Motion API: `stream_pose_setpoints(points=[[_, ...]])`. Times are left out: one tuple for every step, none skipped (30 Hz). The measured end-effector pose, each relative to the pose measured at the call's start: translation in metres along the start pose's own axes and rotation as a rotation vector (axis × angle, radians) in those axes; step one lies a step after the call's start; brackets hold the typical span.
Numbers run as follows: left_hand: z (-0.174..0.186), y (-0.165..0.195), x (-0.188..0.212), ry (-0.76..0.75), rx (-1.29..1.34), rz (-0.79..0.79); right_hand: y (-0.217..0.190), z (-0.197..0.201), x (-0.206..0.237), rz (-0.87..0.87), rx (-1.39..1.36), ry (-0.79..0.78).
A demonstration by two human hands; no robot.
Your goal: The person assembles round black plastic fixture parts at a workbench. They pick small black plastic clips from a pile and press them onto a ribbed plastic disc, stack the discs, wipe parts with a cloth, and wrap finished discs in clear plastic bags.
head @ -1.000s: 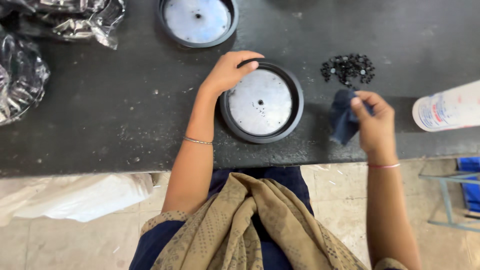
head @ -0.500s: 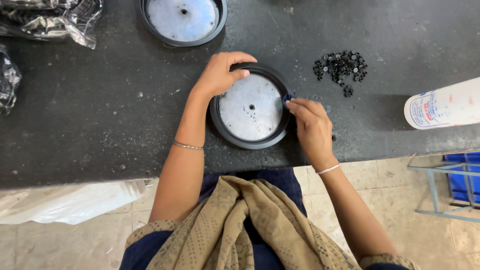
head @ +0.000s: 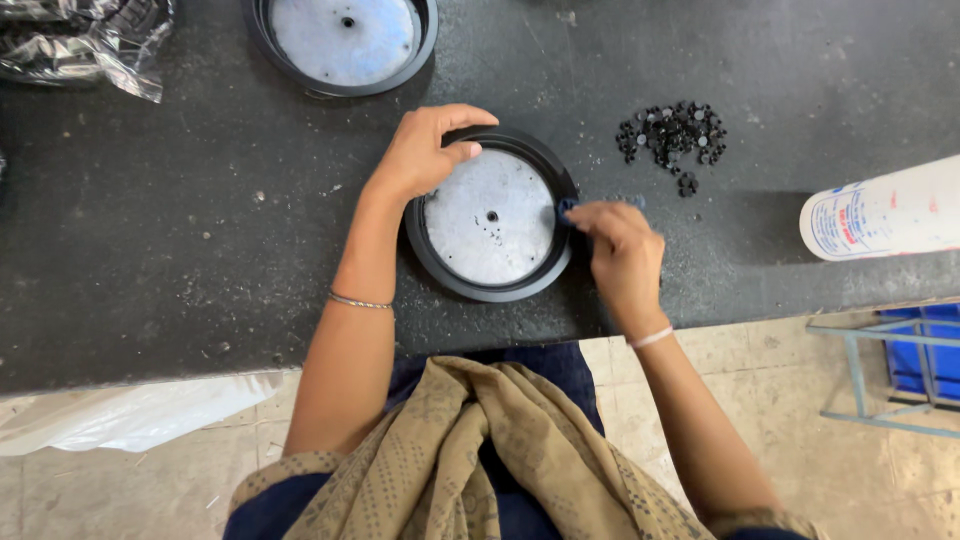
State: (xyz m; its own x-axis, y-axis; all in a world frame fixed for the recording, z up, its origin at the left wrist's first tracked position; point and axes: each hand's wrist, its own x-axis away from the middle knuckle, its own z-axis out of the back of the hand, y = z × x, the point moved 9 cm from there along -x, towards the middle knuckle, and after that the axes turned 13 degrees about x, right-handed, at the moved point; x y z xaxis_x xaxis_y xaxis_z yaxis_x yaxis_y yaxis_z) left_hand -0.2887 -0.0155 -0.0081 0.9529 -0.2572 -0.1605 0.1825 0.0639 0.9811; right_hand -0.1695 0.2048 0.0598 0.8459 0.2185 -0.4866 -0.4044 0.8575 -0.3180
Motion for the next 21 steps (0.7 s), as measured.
stream_pose_setpoints(points=[[-0.001, 0.004, 0.000, -0.014, -0.019, -0.044, 0.003, -0.005, -0.004, -0.008, 0.009, -0.008], [-0.001, 0.002, 0.000, -0.015, -0.006, -0.015, 0.008, -0.010, -0.012, -0.013, 0.017, -0.010], [-0.002, 0.000, 0.001, -0.014, 0.006, 0.014, 0.011, -0.015, -0.021, -0.001, 0.001, -0.001], [-0.002, -0.002, 0.001, -0.011, 0.021, 0.043, 0.013, -0.020, -0.029, 0.014, -0.014, 0.006], [-0.003, -0.003, 0.003, -0.002, 0.010, 0.065, 0.014, -0.022, -0.034, 0.033, -0.026, 0.009], [-0.003, -0.005, 0.004, 0.010, -0.002, 0.086, 0.016, -0.023, -0.036, 0.029, -0.045, -0.013], [-0.001, -0.005, 0.004, 0.022, -0.017, 0.103, 0.017, -0.022, -0.038, 0.028, -0.065, -0.032], [-0.001, -0.003, 0.004, 0.023, -0.005, 0.077, 0.015, -0.020, -0.035, 0.025, -0.085, -0.054], [-0.001, -0.002, 0.004, 0.021, 0.007, 0.054, 0.010, -0.015, -0.028, 0.031, -0.050, -0.050], [0.000, 0.000, 0.003, 0.019, 0.019, 0.028, 0.004, -0.007, -0.019, 0.041, -0.013, -0.043], [0.000, 0.000, 0.002, 0.016, 0.014, 0.013, -0.003, 0.000, -0.008, 0.047, 0.025, -0.038], [0.000, 0.000, 0.002, 0.010, 0.013, -0.001, -0.011, 0.008, 0.005, 0.048, 0.044, -0.027], [0.000, 0.000, 0.002, 0.003, 0.011, -0.015, -0.020, 0.013, 0.018, 0.048, 0.064, -0.015], [0.000, 0.000, 0.001, -0.001, 0.001, -0.024, -0.029, 0.016, 0.032, 0.035, 0.059, -0.011], [0.000, 0.000, 0.001, -0.007, -0.008, -0.034, -0.039, 0.016, 0.046, 0.021, 0.055, -0.006], [-0.001, 0.000, 0.002, -0.013, -0.019, -0.044, -0.043, 0.017, 0.053, 0.008, 0.050, 0.001], [-0.001, 0.001, 0.002, -0.018, -0.006, -0.052, -0.041, 0.016, 0.055, -0.010, 0.054, 0.000], [-0.002, 0.002, 0.003, -0.021, 0.005, -0.058, -0.038, 0.014, 0.054, -0.027, 0.057, -0.002], [-0.001, 0.003, 0.004, -0.024, 0.015, -0.064, -0.033, 0.012, 0.051, -0.044, 0.057, -0.003], [-0.001, 0.003, 0.004, -0.025, 0.015, -0.052, -0.028, 0.010, 0.043, -0.027, 0.064, 0.018], [-0.001, 0.002, 0.005, -0.025, 0.017, -0.038, -0.022, 0.009, 0.033, -0.009, 0.072, 0.036]])
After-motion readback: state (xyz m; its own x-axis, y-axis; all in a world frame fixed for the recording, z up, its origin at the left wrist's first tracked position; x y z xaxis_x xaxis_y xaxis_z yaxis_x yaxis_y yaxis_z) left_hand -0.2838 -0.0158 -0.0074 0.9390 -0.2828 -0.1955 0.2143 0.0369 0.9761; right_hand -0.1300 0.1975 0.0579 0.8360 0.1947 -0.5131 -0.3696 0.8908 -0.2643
